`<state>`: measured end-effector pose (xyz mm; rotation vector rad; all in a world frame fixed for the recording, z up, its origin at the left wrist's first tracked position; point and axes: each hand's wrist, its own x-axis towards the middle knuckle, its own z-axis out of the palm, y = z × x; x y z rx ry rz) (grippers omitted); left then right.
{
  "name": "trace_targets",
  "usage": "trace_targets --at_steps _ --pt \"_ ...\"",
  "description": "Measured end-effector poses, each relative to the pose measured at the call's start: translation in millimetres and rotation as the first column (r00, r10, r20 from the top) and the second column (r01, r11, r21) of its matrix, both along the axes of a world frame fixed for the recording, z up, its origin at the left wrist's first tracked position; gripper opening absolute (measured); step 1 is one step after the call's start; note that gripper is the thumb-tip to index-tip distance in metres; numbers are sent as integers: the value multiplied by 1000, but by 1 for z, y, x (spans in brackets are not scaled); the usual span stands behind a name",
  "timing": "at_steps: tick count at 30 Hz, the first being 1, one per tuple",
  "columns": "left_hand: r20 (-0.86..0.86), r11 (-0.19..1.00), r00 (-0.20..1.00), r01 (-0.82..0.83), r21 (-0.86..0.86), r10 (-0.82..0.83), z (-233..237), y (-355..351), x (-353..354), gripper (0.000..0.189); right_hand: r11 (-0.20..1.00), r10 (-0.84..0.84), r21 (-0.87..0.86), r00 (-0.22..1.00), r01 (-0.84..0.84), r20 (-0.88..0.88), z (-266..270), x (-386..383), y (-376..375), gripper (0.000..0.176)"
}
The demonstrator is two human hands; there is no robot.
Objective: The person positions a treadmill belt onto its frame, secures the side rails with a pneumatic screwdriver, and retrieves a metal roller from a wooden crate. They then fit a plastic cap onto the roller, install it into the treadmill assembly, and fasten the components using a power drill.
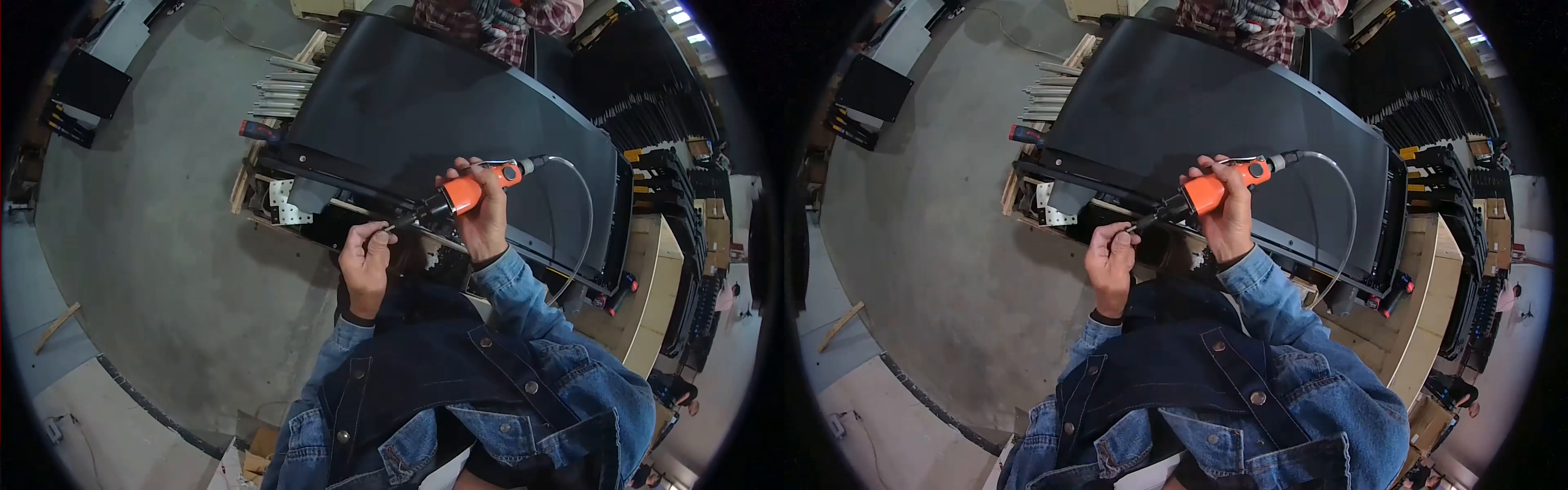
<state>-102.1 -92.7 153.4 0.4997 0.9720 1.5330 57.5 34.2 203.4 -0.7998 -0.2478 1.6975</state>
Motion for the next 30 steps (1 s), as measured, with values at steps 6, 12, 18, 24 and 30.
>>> trace_targets --at_steps 6,12,18,24,30 --pt "-782 956 551 -184 227 291 -5 27 -59 16 1000 -14 -24 998 16 61 -15 -59 7 22" --pt "305 959 951 135 -250 -54 -29 53 -119 20 961 -23 267 936 -77 351 13 -125 28 33" --pt "641 969 768 153 -197 9 -42 71 -137 24 895 -76 428 906 -121 416 22 -168 29 38" --pt "869 983 478 176 50 -130 -61 89 -151 21 783 -32 557 876 -277 481 28 -193 40 43" --pt "711 961 697 252 -118 -96 -39 91 -158 27 723 5 594 861 -354 508 33 -198 38 45"
